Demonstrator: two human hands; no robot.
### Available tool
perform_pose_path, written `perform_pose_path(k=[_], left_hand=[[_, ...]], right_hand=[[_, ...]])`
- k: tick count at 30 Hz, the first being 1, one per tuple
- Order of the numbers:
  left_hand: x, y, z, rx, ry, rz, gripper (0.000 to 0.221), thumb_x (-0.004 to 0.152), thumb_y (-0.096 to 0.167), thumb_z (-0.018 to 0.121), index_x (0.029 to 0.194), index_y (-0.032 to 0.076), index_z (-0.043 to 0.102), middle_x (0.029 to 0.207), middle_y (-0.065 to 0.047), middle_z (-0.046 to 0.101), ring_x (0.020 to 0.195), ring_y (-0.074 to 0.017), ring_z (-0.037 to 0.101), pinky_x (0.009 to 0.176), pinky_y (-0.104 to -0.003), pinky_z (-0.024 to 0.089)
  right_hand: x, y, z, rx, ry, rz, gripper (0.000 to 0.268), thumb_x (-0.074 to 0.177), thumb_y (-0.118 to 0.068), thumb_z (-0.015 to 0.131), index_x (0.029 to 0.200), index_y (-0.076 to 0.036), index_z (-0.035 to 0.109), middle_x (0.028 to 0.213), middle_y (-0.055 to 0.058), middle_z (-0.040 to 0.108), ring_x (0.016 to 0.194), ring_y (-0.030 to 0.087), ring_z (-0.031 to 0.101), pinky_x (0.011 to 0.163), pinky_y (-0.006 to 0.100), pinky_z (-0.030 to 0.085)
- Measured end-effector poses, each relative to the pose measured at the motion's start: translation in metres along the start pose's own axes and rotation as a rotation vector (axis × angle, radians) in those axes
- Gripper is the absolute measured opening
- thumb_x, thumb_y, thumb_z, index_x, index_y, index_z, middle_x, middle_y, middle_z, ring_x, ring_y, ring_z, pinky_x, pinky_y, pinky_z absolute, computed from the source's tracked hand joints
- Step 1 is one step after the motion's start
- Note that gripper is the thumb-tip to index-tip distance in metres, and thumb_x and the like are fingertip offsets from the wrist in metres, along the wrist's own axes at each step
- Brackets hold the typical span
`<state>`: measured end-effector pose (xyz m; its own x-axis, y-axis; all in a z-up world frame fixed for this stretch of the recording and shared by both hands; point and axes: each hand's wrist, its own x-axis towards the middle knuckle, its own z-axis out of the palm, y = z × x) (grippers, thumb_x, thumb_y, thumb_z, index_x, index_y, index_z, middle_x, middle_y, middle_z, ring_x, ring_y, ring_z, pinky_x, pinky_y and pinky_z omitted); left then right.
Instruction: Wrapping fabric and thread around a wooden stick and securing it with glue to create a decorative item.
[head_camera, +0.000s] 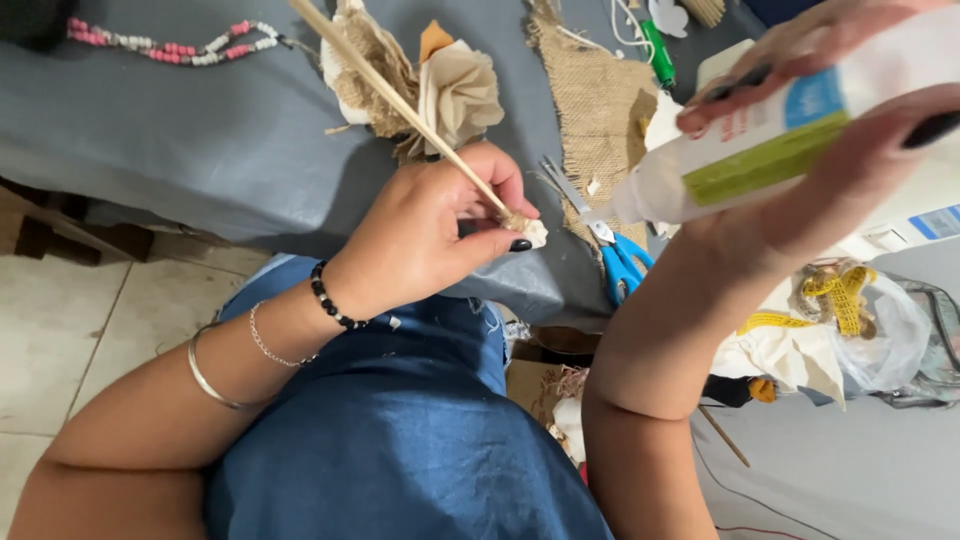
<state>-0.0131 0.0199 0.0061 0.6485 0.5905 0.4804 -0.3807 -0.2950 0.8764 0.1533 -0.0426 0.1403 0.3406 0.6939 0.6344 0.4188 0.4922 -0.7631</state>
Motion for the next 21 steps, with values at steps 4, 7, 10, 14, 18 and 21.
perform_pose_path(k=[4, 7, 10, 14, 18, 21], left_hand=[[-0.001, -0.001, 0.002, -0.007, -0.004, -0.020, 0.027, 0.086, -0.003, 0.073, 0.096, 0.009, 0.051, 0.101, -0.009, 0.080, 0.086, -0.0119, 0.077, 0.078, -0.024, 0.062], [0.000, -0.001, 0.001, -0.009, -0.014, -0.040, 0.027, 0.086, -0.003, 0.073, 0.096, 0.010, 0.051, 0.102, -0.008, 0.080, 0.084, -0.0109, 0.076, 0.078, -0.023, 0.061], [0.000, 0.000, 0.002, -0.009, -0.011, -0.046, 0.028, 0.086, -0.003, 0.075, 0.097, 0.009, 0.052, 0.102, -0.007, 0.080, 0.085, -0.0115, 0.077, 0.078, -0.023, 0.062], [0.000, 0.000, 0.001, -0.006, -0.006, -0.059, 0.027, 0.086, -0.002, 0.074, 0.096, 0.010, 0.052, 0.101, -0.008, 0.080, 0.085, -0.0107, 0.077, 0.078, -0.023, 0.061], [0.001, 0.003, 0.000, 0.016, -0.008, -0.056, 0.027, 0.086, -0.002, 0.075, 0.096, 0.011, 0.053, 0.101, -0.007, 0.080, 0.087, -0.0115, 0.078, 0.080, -0.023, 0.063], [-0.001, 0.000, 0.001, -0.027, -0.016, -0.053, 0.027, 0.086, -0.004, 0.075, 0.097, 0.009, 0.054, 0.101, -0.008, 0.079, 0.088, -0.0104, 0.076, 0.081, -0.023, 0.062]], right_hand=[[0.001, 0.008, 0.006, 0.041, -0.059, -0.094, 0.059, 0.095, -0.067, 0.062, 0.098, -0.009, 0.051, 0.086, 0.005, 0.045, 0.063, 0.018, 0.044, 0.051, 0.037, 0.050], [0.001, 0.009, 0.007, -0.012, -0.010, -0.058, 0.055, 0.096, -0.066, 0.058, 0.096, -0.012, 0.053, 0.079, 0.005, 0.048, 0.062, 0.019, 0.050, 0.059, 0.033, 0.049], [0.003, 0.012, 0.003, 0.119, -0.005, 0.096, 0.062, 0.083, -0.071, 0.065, 0.092, -0.010, 0.054, 0.074, 0.006, 0.043, 0.056, 0.018, 0.046, 0.053, 0.036, 0.051], [0.003, 0.004, 0.021, 0.204, 0.042, 0.101, 0.060, 0.079, -0.070, 0.062, 0.089, -0.011, 0.054, 0.075, 0.004, 0.046, 0.055, 0.018, 0.042, 0.052, 0.037, 0.045], [0.015, -0.005, 0.045, 0.269, 0.170, -0.031, 0.067, 0.067, -0.073, 0.059, 0.072, -0.006, 0.053, 0.054, 0.009, 0.036, 0.042, 0.022, 0.038, 0.039, 0.040, 0.040], [0.027, 0.040, 0.017, 0.625, 0.482, -0.068, 0.077, 0.097, -0.053, 0.044, 0.167, -0.026, 0.027, 0.065, 0.023, 0.045, 0.051, 0.021, 0.036, 0.049, 0.038, 0.040]])
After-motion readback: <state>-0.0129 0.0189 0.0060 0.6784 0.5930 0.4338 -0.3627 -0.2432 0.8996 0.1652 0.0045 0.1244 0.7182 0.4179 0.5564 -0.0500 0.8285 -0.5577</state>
